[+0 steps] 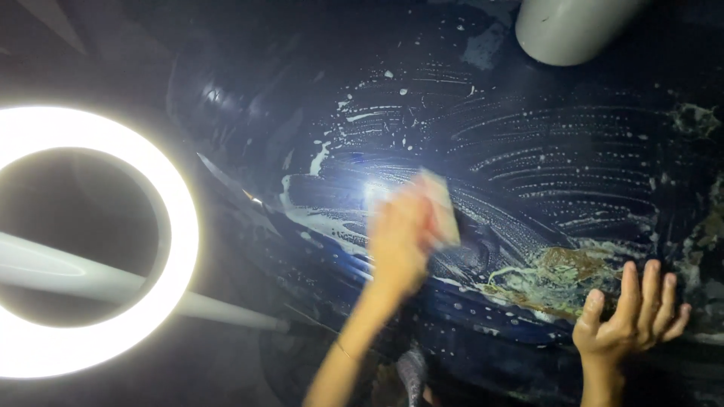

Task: The person sands a soapy section of a blue car hood using a red sanding block. They hold the block with their right hand and use their left hand to stabilize the surface, moving the block in circular and back-and-forth motions across the hood.

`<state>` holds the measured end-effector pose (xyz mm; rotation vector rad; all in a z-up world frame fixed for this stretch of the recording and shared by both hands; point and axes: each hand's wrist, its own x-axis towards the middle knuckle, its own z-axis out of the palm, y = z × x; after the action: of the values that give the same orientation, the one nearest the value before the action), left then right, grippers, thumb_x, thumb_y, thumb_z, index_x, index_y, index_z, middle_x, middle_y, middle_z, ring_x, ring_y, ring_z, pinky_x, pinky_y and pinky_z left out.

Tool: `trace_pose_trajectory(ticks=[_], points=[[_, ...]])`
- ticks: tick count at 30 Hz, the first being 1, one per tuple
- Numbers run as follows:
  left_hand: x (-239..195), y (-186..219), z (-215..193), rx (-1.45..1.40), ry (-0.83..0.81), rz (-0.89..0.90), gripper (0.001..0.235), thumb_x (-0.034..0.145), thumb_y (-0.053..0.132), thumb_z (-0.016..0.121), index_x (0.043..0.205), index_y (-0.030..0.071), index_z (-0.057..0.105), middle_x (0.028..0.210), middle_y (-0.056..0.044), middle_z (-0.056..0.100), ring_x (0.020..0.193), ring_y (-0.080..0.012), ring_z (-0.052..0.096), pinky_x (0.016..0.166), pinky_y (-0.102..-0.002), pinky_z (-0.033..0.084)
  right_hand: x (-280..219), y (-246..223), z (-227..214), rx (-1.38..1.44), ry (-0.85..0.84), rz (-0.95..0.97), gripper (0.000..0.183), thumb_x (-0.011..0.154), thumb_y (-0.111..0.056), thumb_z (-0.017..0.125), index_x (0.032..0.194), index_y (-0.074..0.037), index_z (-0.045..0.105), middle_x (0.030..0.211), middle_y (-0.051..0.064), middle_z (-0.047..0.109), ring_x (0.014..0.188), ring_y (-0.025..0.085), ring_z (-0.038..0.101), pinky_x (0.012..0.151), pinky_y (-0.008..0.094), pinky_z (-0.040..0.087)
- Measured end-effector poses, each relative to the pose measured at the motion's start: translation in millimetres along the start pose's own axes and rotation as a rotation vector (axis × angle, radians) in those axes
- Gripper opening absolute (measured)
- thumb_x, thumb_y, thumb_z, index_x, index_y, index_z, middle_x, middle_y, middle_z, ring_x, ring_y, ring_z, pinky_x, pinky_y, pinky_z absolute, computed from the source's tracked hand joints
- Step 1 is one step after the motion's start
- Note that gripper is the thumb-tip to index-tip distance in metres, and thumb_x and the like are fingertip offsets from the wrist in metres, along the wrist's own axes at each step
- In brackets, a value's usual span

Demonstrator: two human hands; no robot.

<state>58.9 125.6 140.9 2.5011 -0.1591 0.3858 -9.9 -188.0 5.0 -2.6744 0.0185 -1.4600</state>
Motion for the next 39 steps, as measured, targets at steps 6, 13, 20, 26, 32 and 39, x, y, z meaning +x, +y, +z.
trace_pose_trajectory(ticks=[6,13,20,26,32,39], points=[[57.2,-204.4,11.5,0.252,0.434,-0.413,0.068,0.096,0.014,0.055,0.156,0.001,0.024,0.162,-0.017,0.028,0.150,-0.0384,0.021,0.120,-0.058,0.016,2.5,-1.4,2.3,0.029,0.020,-0.005,0.070,0.119,-0.036,0.042,0.137,0.018,0.083,0.150,0.037,0.074,0.145,0.051,0.058,0.126,0.053,0.021],[-4.3,1.3,12.5,-0.196,0.226,0.356,0.037,0.072,-0.013,0.049,0.101,0.006,0.059,0.101,-0.014,0.058,0.096,-0.0318,0.053,0.077,-0.045,0.045,-5.3,4.4,4.2,0.000,0.014,-0.007,0.067,0.118,-0.035,0.046,0.138,0.016,0.084,0.151,0.035,0.075,0.148,0.048,0.058,0.127,0.053,0.023],[67.9,-19.7,-47.8,-0.087,0.292,0.125,0.016,0.097,0.013,0.043,0.089,0.010,0.056,0.084,-0.005,0.058,0.079,-0.0215,0.051,0.073,-0.036,0.042,-6.6,1.7,2.5,-0.031,0.000,0.013,0.068,0.116,-0.038,0.044,0.137,0.013,0.084,0.150,0.032,0.076,0.147,0.046,0.059,0.129,0.050,0.023],[97.2,-78.8,-27.1,0.057,0.383,-0.298,0.036,0.099,0.026,0.042,0.129,0.006,0.041,0.131,-0.012,0.046,0.125,-0.0336,0.038,0.109,-0.052,0.024,-4.2,-1.6,1.6,-0.024,0.000,0.041,0.068,0.115,-0.039,0.043,0.139,0.011,0.083,0.152,0.029,0.074,0.149,0.043,0.056,0.129,0.049,0.020],[22.4,27.6,31.8,0.112,0.088,0.512,0.036,0.081,0.016,0.045,0.114,0.010,0.034,0.117,-0.005,0.034,0.112,-0.0217,0.029,0.098,-0.040,0.021,-5.2,1.3,4.4,-0.059,-0.001,0.036,0.065,0.113,-0.039,0.044,0.138,0.007,0.084,0.152,0.025,0.075,0.148,0.041,0.057,0.130,0.049,0.021],[139.9,-140.8,17.8,0.391,0.486,0.036,0.044,0.099,0.020,0.042,0.140,0.005,0.050,0.140,-0.019,0.055,0.130,-0.0382,0.051,0.111,-0.053,0.033,3.7,-7.0,-2.3,-0.027,-0.026,0.061,0.063,0.113,-0.039,0.042,0.138,0.005,0.078,0.152,0.026,0.069,0.145,0.043,0.056,0.126,0.053,0.022]])
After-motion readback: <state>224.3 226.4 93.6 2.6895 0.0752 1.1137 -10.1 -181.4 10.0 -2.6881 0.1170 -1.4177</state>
